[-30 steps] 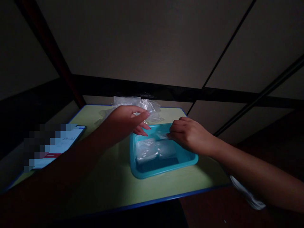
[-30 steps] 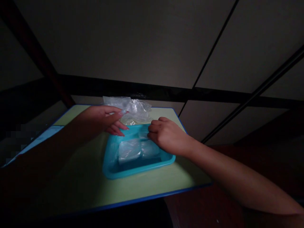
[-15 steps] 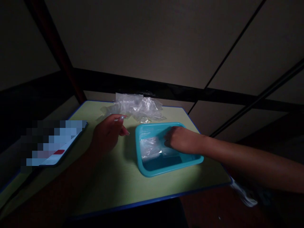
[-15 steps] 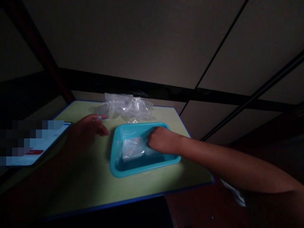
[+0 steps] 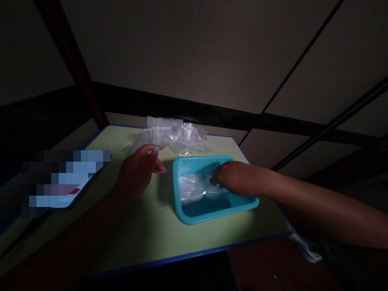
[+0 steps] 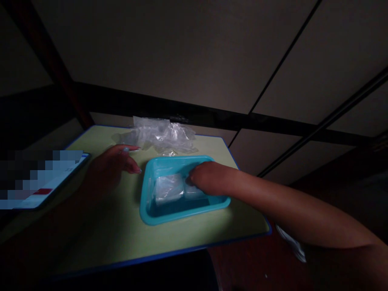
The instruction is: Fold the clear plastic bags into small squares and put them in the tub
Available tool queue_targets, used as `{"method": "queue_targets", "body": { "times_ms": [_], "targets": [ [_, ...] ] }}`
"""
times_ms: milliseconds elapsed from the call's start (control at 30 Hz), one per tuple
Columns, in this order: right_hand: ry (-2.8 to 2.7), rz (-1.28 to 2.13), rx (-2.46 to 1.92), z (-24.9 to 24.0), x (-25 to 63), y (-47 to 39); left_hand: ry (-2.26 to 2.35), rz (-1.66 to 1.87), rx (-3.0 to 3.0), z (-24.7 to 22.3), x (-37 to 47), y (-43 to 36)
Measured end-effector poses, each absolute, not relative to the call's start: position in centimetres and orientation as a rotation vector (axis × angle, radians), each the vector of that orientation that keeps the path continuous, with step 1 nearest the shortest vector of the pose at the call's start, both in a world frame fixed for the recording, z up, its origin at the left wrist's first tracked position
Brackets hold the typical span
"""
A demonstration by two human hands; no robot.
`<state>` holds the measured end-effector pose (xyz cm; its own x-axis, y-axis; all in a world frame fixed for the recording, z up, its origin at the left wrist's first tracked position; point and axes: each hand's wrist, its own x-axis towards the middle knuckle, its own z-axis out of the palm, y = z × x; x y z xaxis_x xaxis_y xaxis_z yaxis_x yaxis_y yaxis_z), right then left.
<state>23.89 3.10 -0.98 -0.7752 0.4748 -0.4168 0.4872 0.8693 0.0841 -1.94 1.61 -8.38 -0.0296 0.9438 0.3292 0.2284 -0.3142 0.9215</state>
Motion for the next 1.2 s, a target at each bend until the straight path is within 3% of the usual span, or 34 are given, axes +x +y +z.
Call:
{"method": "queue_targets", "body": {
  "times_ms": [800,1200],
  "targets": [
    [2.286,-0.283,0.663,-3.8,21.5,5.1,1.217,1.314,1.594,-8.9,-1.9,1.4],
    [2.223,-0.387,0.747,-2.2,22.0,5.2,1.254,1.229,1.643,-8.8,-1.7,1.4]
  ]
}}
